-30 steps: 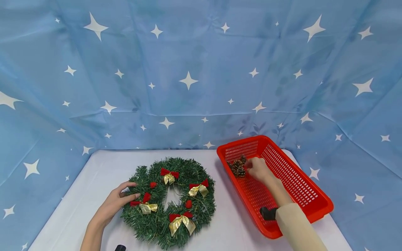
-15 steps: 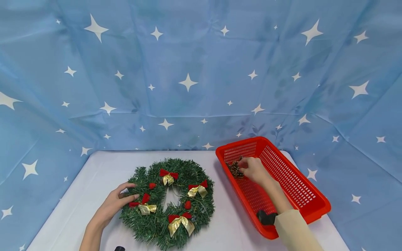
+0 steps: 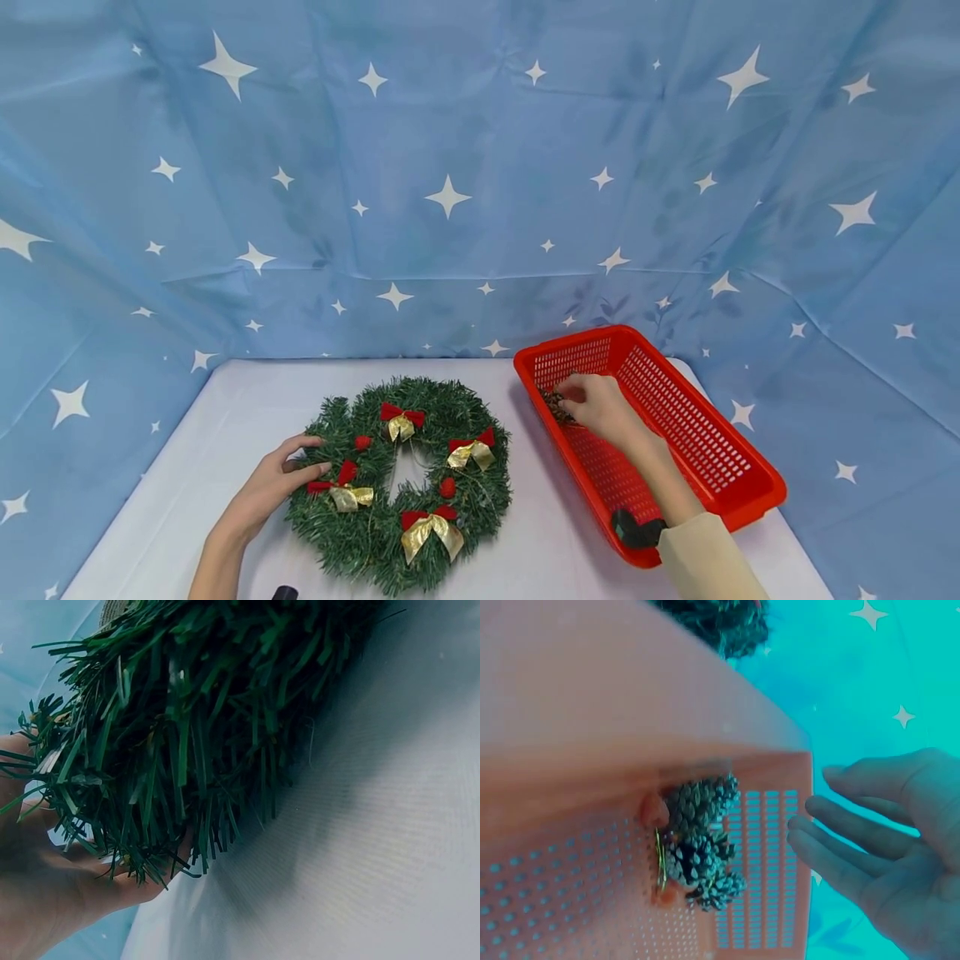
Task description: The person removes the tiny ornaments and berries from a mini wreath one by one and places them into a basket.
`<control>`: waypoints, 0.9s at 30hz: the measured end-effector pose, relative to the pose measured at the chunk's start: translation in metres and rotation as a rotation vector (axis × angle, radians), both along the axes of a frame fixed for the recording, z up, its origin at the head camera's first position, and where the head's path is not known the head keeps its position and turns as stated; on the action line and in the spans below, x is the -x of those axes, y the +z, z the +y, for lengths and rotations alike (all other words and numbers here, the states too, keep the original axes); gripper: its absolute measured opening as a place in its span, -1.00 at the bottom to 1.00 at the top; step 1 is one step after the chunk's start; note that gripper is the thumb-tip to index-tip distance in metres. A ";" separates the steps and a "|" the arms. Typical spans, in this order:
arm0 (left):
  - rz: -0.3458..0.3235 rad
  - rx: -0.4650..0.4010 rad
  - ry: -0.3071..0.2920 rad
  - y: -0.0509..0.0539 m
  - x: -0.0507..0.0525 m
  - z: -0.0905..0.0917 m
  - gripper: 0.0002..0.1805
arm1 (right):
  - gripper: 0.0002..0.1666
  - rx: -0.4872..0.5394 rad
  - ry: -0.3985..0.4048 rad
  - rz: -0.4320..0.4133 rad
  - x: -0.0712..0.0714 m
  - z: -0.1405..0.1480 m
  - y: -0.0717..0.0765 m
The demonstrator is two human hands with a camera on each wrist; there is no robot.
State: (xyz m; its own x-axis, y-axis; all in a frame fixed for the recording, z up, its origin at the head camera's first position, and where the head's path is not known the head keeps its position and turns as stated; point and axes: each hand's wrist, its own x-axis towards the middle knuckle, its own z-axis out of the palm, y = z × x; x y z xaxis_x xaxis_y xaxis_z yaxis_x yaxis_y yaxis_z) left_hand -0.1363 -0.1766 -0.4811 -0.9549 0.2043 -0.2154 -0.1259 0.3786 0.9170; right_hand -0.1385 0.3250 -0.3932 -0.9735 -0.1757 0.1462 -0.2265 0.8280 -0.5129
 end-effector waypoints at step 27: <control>0.008 0.023 0.010 0.000 0.000 0.002 -0.31 | -0.76 0.166 0.040 -0.003 -0.035 -0.041 -0.003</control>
